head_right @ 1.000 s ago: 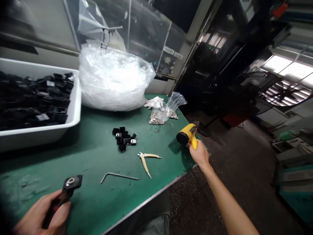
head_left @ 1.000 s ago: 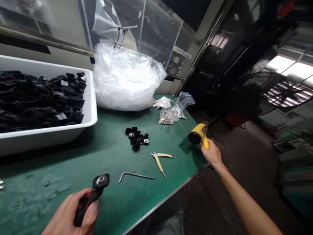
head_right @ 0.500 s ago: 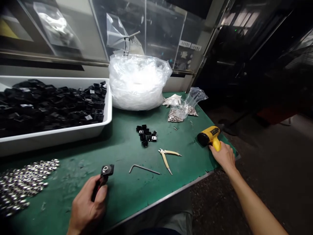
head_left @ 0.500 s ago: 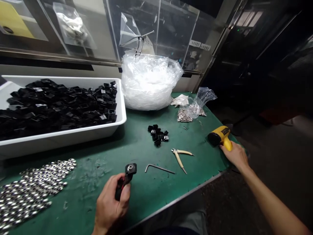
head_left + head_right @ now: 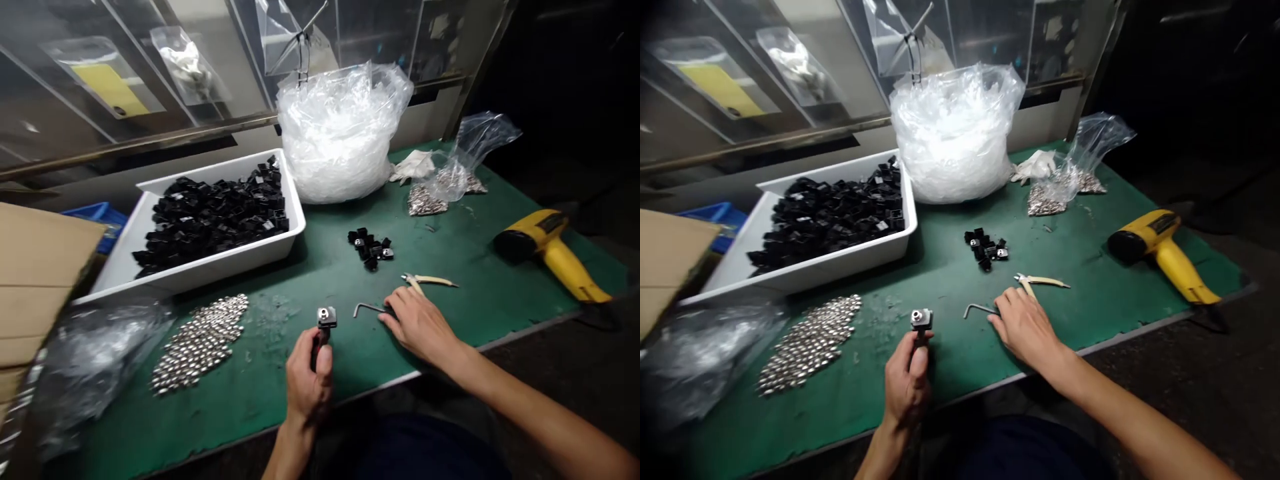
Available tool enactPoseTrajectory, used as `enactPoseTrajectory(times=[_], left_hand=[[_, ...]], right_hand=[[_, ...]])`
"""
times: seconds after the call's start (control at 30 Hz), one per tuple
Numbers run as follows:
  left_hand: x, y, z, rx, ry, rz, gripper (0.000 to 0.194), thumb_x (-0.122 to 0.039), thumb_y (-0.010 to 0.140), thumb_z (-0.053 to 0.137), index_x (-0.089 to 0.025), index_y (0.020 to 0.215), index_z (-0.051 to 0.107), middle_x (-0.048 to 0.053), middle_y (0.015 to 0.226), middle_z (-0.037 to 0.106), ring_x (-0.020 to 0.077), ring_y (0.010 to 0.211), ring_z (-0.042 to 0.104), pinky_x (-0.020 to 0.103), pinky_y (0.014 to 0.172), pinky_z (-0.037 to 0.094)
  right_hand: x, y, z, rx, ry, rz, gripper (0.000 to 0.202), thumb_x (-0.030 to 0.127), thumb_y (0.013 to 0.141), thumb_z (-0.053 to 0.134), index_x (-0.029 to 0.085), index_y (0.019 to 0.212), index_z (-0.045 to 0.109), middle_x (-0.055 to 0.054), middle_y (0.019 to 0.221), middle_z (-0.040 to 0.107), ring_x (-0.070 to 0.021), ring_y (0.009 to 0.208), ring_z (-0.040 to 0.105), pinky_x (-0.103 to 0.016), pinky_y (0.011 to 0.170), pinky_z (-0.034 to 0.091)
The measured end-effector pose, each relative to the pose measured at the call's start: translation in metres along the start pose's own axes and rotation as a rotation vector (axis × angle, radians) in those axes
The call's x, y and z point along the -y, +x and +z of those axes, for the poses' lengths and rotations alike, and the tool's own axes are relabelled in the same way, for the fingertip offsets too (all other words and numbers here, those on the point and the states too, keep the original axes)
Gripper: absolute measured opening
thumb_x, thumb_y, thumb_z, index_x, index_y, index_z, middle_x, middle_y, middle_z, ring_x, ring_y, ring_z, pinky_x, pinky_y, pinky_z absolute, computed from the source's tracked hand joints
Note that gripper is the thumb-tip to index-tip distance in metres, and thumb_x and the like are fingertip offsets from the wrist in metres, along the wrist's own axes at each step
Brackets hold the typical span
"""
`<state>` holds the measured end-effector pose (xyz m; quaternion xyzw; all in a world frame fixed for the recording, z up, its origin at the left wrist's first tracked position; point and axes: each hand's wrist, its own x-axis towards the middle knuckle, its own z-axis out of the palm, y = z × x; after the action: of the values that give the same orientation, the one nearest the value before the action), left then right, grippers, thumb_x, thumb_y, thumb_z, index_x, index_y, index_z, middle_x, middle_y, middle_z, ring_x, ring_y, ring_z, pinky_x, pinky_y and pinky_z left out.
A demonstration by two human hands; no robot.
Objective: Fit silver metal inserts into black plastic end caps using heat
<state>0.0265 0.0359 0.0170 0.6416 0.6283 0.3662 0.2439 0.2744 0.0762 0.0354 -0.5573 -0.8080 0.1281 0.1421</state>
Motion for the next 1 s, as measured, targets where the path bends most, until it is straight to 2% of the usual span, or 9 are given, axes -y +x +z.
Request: enactPoseTrajectory(times=[0.2, 0.3, 0.4, 0.53, 0.63, 0.7, 0.8, 0.87, 1.0], left_hand=[[-0.01, -0.021, -0.009, 0.079, -0.11, -0.167, 0.05, -0.058, 0.098, 0.037, -0.017, 0.102, 0.066, 0.006, 0.083, 0.067, 0.0209, 0.078, 0.063, 0.032, 0.073, 0.048], [-0.011, -0.017, -0.015, 0.132, -0.107, -0.181, 0.049, -0.057, 0.099, 0.037, -0.018, 0.1, 0.066, 0.005, 0.081, 0.067, 0.02, 0.076, 0.062, 0.031, 0.071, 0.047], [-0.009, -0.012, -0.02, 0.178, -0.017, -0.152, 0.044, -0.054, 0.099, 0.041, -0.018, 0.102, 0.066, 0.004, 0.083, 0.067, 0.02, 0.077, 0.062, 0.031, 0.072, 0.046], [-0.009, -0.008, -0.024, 0.25, 0.072, -0.143, 0.04, -0.053, 0.099, 0.044, -0.019, 0.102, 0.066, 0.004, 0.087, 0.068, 0.0203, 0.079, 0.062, 0.031, 0.074, 0.046], [-0.014, -0.004, -0.027, 0.307, 0.1, -0.153, 0.039, -0.052, 0.1, 0.044, -0.02, 0.1, 0.066, 0.003, 0.086, 0.068, 0.0195, 0.078, 0.061, 0.03, 0.074, 0.045], [-0.019, -0.004, -0.029, 0.36, 0.107, -0.184, 0.037, -0.051, 0.101, 0.044, -0.021, 0.097, 0.066, 0.002, 0.081, 0.066, 0.0186, 0.074, 0.06, 0.029, 0.073, 0.044], [-0.026, -0.012, -0.034, 0.428, 0.081, -0.262, 0.039, -0.051, 0.103, 0.041, -0.022, 0.092, 0.065, 0.001, 0.076, 0.064, 0.0179, 0.072, 0.059, 0.028, 0.07, 0.042], [-0.03, -0.025, -0.037, 0.445, 0.025, -0.328, 0.043, -0.051, 0.104, 0.037, -0.021, 0.09, 0.064, 0.002, 0.078, 0.065, 0.0181, 0.075, 0.06, 0.028, 0.072, 0.042], [-0.03, -0.067, -0.034, 0.46, -0.144, -0.511, 0.046, -0.052, 0.105, 0.034, -0.021, 0.09, 0.064, 0.004, 0.085, 0.067, 0.0184, 0.081, 0.061, 0.029, 0.077, 0.044]], right_hand=[[-0.004, 0.006, 0.027, 0.059, -0.029, 0.038, 0.026, 0.027, 0.106, 0.042, 0.017, 0.09, 0.06, -0.014, 0.092, 0.063, -0.031, 0.088, 0.06, -0.04, 0.077, 0.044], [-0.005, 0.005, 0.021, 0.082, 0.005, 0.07, 0.022, 0.025, 0.107, 0.042, 0.015, 0.097, 0.059, -0.012, 0.086, 0.065, -0.0277, 0.081, 0.063, -0.035, 0.069, 0.043], [-0.006, 0.0, 0.006, 0.096, 0.086, 0.125, 0.023, 0.026, 0.109, 0.037, 0.015, 0.116, 0.057, -0.004, 0.077, 0.067, -0.0218, 0.068, 0.065, -0.031, 0.061, 0.043], [0.0, -0.008, -0.014, -0.084, 0.332, 0.149, 0.036, 0.033, 0.109, 0.041, 0.02, 0.14, 0.056, -0.006, 0.103, 0.075, -0.0213, 0.089, 0.072, -0.032, 0.078, 0.053], [0.007, -0.008, -0.024, -0.252, 0.495, 0.142, 0.032, 0.033, 0.107, 0.049, 0.021, 0.129, 0.068, -0.008, 0.119, 0.074, -0.0227, 0.105, 0.07, -0.034, 0.091, 0.053], [0.012, -0.007, -0.027, -0.264, 0.559, 0.155, 0.026, 0.032, 0.105, 0.052, 0.022, 0.119, 0.071, -0.007, 0.114, 0.073, -0.0214, 0.102, 0.069, -0.033, 0.089, 0.053], [0.019, -0.011, -0.031, -0.095, 0.724, 0.229, 0.021, 0.035, 0.106, 0.051, 0.022, 0.114, 0.065, -0.001, 0.09, 0.068, -0.0155, 0.079, 0.064, -0.027, 0.074, 0.05], [0.023, -0.018, -0.032, 0.067, 0.833, 0.288, 0.024, 0.04, 0.107, 0.047, 0.023, 0.116, 0.061, 0.003, 0.074, 0.058, -0.0124, 0.063, 0.053, -0.025, 0.06, 0.043], [0.032, -0.029, -0.032, 0.24, 0.895, 0.276, 0.032, 0.044, 0.11, 0.04, 0.025, 0.12, 0.063, 0.005, 0.065, 0.046, -0.0113, 0.057, 0.042, -0.025, 0.056, 0.035]])
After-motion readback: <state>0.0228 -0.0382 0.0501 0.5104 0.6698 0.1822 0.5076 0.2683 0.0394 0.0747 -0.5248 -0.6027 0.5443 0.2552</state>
